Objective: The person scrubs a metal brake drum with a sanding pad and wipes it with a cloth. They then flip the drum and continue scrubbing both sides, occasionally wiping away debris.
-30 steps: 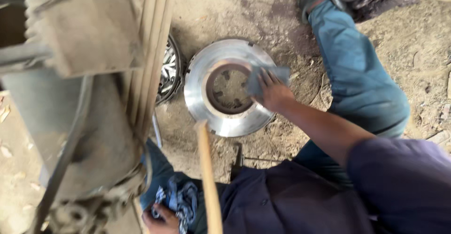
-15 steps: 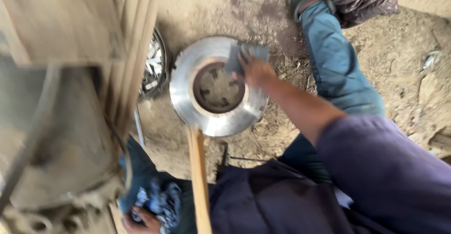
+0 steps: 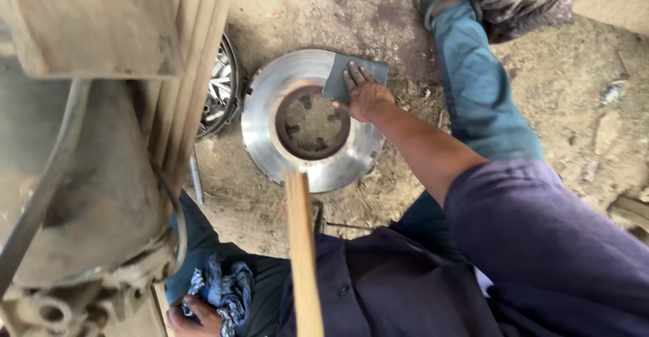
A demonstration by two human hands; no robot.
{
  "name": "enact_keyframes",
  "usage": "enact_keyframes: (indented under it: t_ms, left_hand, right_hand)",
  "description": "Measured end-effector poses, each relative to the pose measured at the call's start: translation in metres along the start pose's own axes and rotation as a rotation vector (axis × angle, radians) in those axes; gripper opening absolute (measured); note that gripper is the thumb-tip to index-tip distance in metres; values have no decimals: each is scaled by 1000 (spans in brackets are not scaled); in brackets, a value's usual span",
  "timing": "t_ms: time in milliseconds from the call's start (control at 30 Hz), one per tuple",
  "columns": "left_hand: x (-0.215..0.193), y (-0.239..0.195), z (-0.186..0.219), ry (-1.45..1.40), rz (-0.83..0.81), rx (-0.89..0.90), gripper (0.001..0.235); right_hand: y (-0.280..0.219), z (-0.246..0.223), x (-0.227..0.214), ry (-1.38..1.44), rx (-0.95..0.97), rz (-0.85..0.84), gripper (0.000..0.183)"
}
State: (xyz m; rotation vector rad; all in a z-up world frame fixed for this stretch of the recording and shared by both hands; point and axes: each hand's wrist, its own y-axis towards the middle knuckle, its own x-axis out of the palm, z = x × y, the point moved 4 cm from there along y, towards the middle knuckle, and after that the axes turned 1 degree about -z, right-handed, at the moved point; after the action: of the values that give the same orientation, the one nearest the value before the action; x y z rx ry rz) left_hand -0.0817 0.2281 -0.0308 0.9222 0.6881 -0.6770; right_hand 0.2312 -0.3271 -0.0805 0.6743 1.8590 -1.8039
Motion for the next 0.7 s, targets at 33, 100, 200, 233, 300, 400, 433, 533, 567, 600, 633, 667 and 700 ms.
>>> enact_keyframes:
  t_ms: [33, 100, 200, 233, 300, 400, 433, 533, 567, 600, 633, 667, 700]
  left_hand:
    - [-7, -4, -4, -7, -7, -26, 33]
    - [21, 1, -5, -87, 40, -31, 32]
    - [12, -2, -9, -137, 60, -5, 30]
    - [14, 0, -9, -149, 57, -1, 30]
    - [35, 7, -4, -174, -5, -5, 27]
    - [19, 1, -1, -60, 176, -2, 43]
    - [17, -1, -5, -49, 71, -139, 42]
    - [15, 0, -12, -12, -174, -422, 43]
    - [22, 9, -11, -7, -159, -397, 43]
    - [8, 10, -8, 28, -122, -279, 42]
    - [-3, 9, -3, 60, -85, -165, 41]
    - [3, 13, 2, 80, -39, -42, 41]
    - [11, 16, 4, 89, -30, -3, 40]
  right_hand:
    - [-14, 0, 3, 18, -4, -17, 95]
    - [-51, -6, 11, -130, -118, 112, 90]
    - [-91, -18, 64, 101, -47, -186, 97]
    - [-84, -19, 63, 98, -38, -158, 95]
    - [-41, -7, 40, -11, 6, -78, 98]
    - [23, 12, 13, 216, 81, -57, 94]
    - [26, 10, 15, 158, 30, 5, 92]
    - [3, 1, 38, -12, -57, 136, 89]
    - [-9, -5, 50, -76, -41, 152, 91]
    - [-25, -9, 71, -131, -25, 136, 93]
    - [-33, -10, 82, -187, -10, 121, 94]
    - [-31, -9, 82, -242, 16, 126, 96]
    - [-17, -5, 68, -127, -25, 178, 93]
